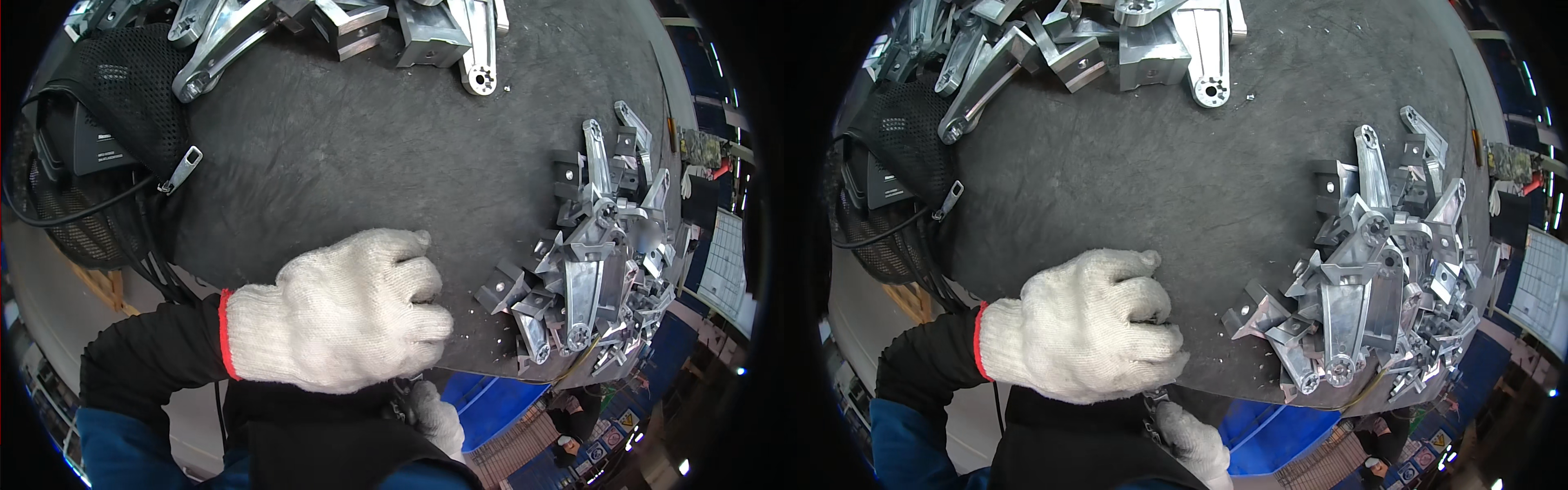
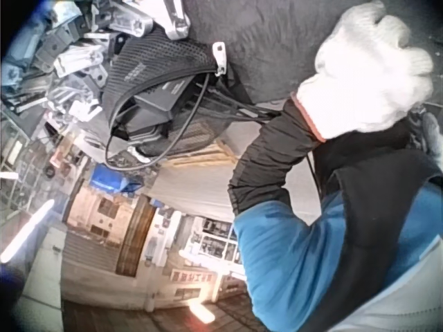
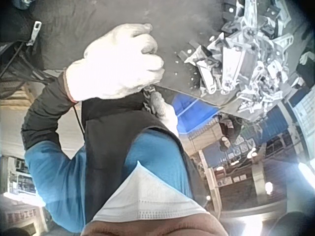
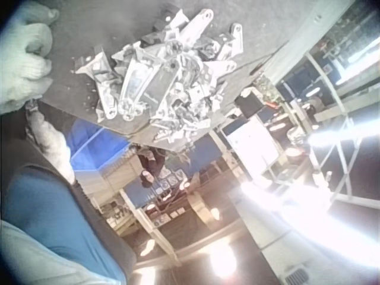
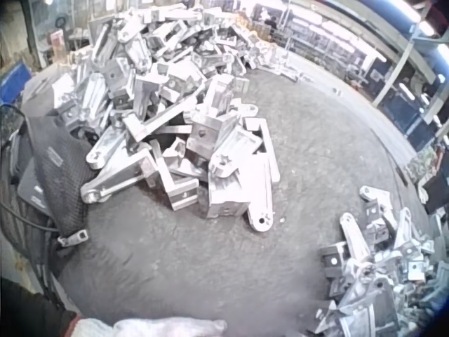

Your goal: Manually filing the edges of metal brackets to remove burrs and smooth the surface.

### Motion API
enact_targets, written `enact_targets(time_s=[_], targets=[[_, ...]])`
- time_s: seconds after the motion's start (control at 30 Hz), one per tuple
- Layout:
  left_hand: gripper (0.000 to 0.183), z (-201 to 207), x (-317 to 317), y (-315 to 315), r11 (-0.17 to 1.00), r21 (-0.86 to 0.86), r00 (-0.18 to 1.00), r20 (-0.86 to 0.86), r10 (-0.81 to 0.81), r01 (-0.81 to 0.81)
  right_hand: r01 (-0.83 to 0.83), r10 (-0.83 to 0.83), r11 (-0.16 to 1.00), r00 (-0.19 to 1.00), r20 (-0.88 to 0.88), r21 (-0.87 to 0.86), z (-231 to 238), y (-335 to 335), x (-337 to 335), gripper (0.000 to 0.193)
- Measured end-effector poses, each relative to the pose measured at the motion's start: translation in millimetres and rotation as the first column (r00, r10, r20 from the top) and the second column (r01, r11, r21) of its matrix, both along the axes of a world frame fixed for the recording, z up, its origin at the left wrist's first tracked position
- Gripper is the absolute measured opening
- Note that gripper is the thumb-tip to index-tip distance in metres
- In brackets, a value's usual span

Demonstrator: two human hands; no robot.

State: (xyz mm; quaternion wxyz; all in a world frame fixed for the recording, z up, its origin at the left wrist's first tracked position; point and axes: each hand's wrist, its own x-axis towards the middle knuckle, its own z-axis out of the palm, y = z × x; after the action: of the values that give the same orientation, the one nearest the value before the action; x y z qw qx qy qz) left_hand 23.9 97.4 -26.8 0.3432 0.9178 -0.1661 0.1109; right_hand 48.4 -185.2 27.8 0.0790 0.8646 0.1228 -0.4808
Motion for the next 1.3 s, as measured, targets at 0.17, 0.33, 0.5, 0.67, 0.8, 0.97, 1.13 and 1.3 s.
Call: enact_targets(time_s=[0.17, 0.33, 0.5, 0.67, 0.8, 0.97, 1.13, 1.3], targets=[[0.023, -6, 1, -4, 0.999, -0.034, 0.999, 0.026, 0.027, -0.026, 0.288, -0.291, 0.953, 0.956, 0.02, 0.095, 28, 49, 4, 0.035], [0.024, -6, 1, -2, 1.0, -0.002, 0.998, 0.06, 0.03, -0.03, 0.169, -0.2, 0.969, 0.965, -0.167, -0.182, 7, 22, 26, 0.046], [0.024, 0, 3, 0, 1.0, -0.003, 1.0, -0.011, 0.002, -0.002, 0.431, -0.411, 0.842, 0.902, -0.133, 0.324, -3, 23, 11, 0.053], [0.028, 0, -2, -1, 1.0, 0.03, 0.999, -0.035, 0.007, -0.006, 0.554, -0.474, 0.73, 0.832, -0.288, 0.4, -15, 13, 4, 0.057], [0.035, 5, -2, -1, 1.0, 0.003, 0.999, -0.045, 0.006, -0.006, 0.372, -0.293, 0.798, 0.927, -0.234, 0.474, -13, 7, 15, 0.063], [0.037, 6, 0, 0, 0.999, 0.048, 1.0, -0.012, -0.016, 0.017, 0.065, -0.046, 0.958, 0.996, -0.076, 0.278, 8, 29, 20, 0.067], [0.044, 23, 1, 7, 0.989, 0.141, 0.987, -0.157, -0.022, 0.044, -0.078, 0.08, 0.982, 0.997, -0.001, 0.173, 43, 43, 24, 0.068], [0.048, 37, 7, 12, 1.0, -0.007, 0.996, -0.092, -0.02, 0.019, -0.036, 0.023, 0.946, 0.999, 0.044, 0.322, 84, 11, 30, 0.076]])
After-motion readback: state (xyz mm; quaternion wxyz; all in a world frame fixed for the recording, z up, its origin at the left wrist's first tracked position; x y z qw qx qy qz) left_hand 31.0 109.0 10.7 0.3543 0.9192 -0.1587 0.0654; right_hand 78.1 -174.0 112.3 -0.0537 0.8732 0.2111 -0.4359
